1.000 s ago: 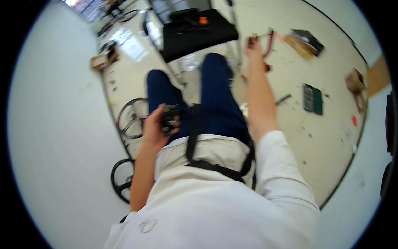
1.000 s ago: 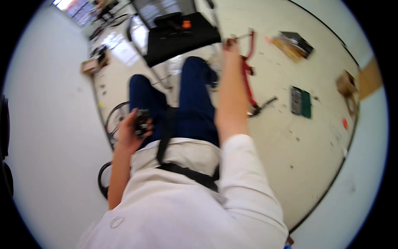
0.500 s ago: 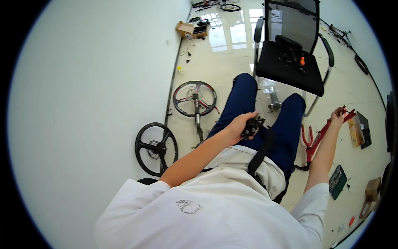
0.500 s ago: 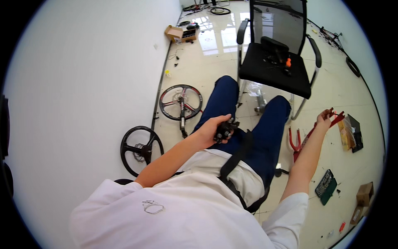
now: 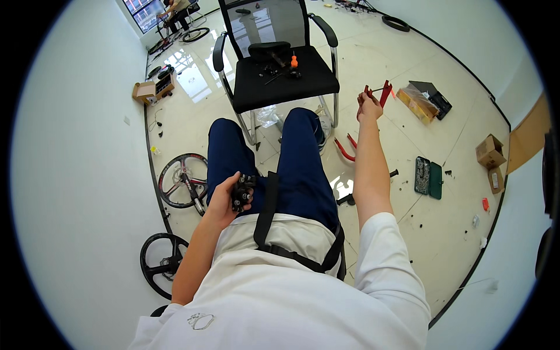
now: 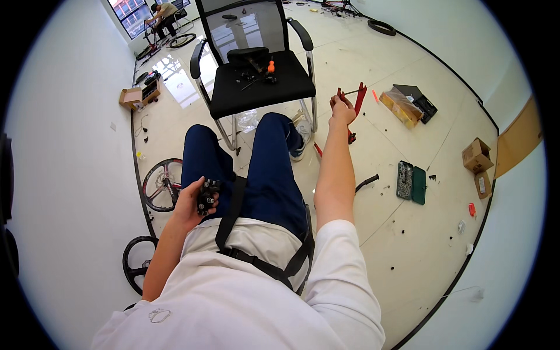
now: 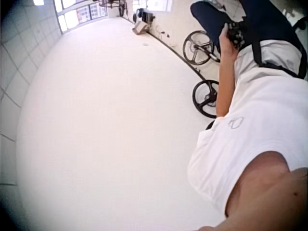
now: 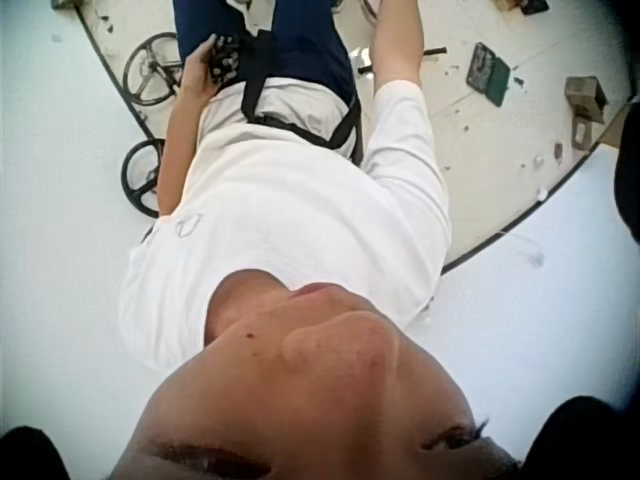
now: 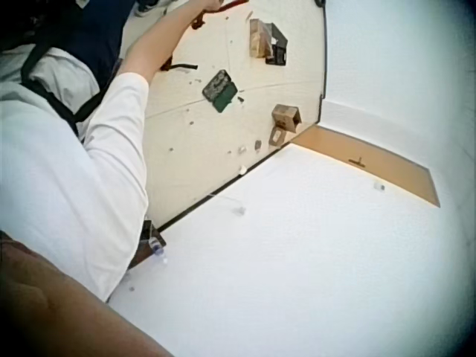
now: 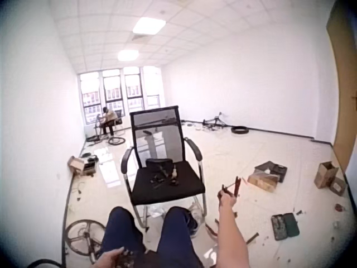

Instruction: The person assembles a bicycle by attaching a front wheel to the fork, tightening the axle with an Allen key, and spinning the wheel to check alignment. They then handle a tire and rim separately, preparing to mount the tire onto the rim.

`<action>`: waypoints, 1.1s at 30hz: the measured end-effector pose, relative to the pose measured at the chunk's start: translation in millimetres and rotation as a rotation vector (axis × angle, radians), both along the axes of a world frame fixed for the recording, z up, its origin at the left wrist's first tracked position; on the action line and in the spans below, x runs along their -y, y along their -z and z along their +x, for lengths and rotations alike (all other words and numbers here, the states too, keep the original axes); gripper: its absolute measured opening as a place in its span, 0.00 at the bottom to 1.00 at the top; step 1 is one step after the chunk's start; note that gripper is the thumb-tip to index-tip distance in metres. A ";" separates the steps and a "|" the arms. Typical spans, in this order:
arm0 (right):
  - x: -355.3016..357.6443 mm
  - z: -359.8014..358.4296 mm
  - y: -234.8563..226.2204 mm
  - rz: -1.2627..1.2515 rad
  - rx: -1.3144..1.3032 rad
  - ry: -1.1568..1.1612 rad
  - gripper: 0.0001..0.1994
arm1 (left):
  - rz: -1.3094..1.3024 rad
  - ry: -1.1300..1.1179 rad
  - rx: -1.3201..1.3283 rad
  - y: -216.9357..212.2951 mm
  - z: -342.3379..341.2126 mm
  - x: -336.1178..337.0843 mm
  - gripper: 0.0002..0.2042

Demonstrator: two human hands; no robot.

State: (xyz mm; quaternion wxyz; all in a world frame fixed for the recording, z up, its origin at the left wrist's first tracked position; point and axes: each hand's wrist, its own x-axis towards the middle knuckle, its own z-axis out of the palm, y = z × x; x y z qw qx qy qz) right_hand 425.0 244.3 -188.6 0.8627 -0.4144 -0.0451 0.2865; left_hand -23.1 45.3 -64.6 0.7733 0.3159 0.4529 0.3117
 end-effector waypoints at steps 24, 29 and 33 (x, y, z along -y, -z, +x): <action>67.1 -54.2 60.9 -0.483 0.587 -0.132 0.11 | 0.010 0.006 -0.003 5.1 -3.4 2.4 0.17; 56.2 -79.9 16.5 -0.376 0.614 -0.182 0.18 | 0.018 0.012 0.001 7.5 -8.9 2.2 0.17; 47.8 -82.2 -16.7 -0.279 0.270 -0.305 0.21 | 0.013 0.010 -0.001 7.2 -6.8 1.9 0.17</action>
